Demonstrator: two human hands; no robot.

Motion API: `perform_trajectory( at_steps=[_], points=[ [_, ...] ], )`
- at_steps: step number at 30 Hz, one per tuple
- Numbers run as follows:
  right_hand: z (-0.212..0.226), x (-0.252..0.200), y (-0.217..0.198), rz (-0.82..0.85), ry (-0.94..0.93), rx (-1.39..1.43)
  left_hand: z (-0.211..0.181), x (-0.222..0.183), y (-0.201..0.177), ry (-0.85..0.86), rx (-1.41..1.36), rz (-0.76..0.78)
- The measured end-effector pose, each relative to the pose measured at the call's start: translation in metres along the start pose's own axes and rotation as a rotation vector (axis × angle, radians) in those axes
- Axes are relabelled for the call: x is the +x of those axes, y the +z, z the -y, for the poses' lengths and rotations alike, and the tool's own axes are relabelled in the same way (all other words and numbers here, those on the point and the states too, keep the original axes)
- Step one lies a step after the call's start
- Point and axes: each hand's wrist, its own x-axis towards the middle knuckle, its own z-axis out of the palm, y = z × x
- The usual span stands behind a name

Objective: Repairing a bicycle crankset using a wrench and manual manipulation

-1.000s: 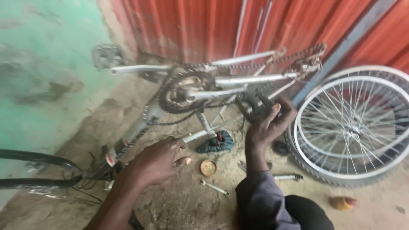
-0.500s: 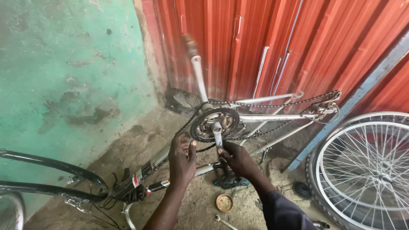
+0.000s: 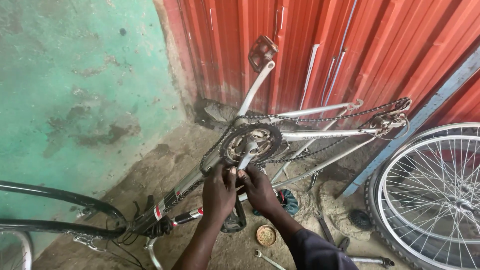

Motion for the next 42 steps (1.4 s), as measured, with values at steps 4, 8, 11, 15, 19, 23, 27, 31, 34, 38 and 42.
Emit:
perform_trajectory(
  at_steps=[4,8,11,15,19,23,27,31,34,38,42],
  points=[
    [0.003,-0.002,-0.001,-0.064,0.048,-0.257,0.014,-0.011,0.01,0.294,0.108,-0.003],
    [-0.004,0.002,-0.002,-0.086,0.012,-0.397,0.026,-0.012,0.005,0.367,0.148,0.056],
    [-0.005,0.008,-0.009,-0.1,0.03,-0.4,0.029,-0.006,0.007,0.365,0.161,0.071],
    [-0.009,0.007,-0.01,-0.098,0.008,-0.496,0.039,-0.011,0.02,0.263,0.205,0.099],
    [0.003,0.002,-0.006,-0.072,0.134,-0.545,0.027,-0.021,0.018,0.248,0.189,0.161],
    [-0.004,0.003,-0.011,-0.069,0.127,-0.577,0.031,-0.018,0.029,0.203,0.118,0.165],
    [0.002,0.002,-0.007,-0.097,0.208,-0.634,0.012,-0.012,0.017,0.221,0.12,0.263],
    [0.006,-0.004,-0.004,-0.084,0.403,-0.11,-0.006,0.003,-0.012,0.093,0.085,0.146],
    [-0.002,-0.009,-0.008,-0.076,0.305,0.02,-0.005,0.013,-0.025,0.269,-0.147,-0.063],
    [-0.058,0.005,-0.014,-0.124,0.25,0.138,0.023,0.024,-0.012,0.477,-0.291,-0.137],
    [-0.054,0.007,-0.007,-0.176,0.278,0.235,0.0,0.022,-0.018,0.484,-0.255,-0.191]
  ],
)
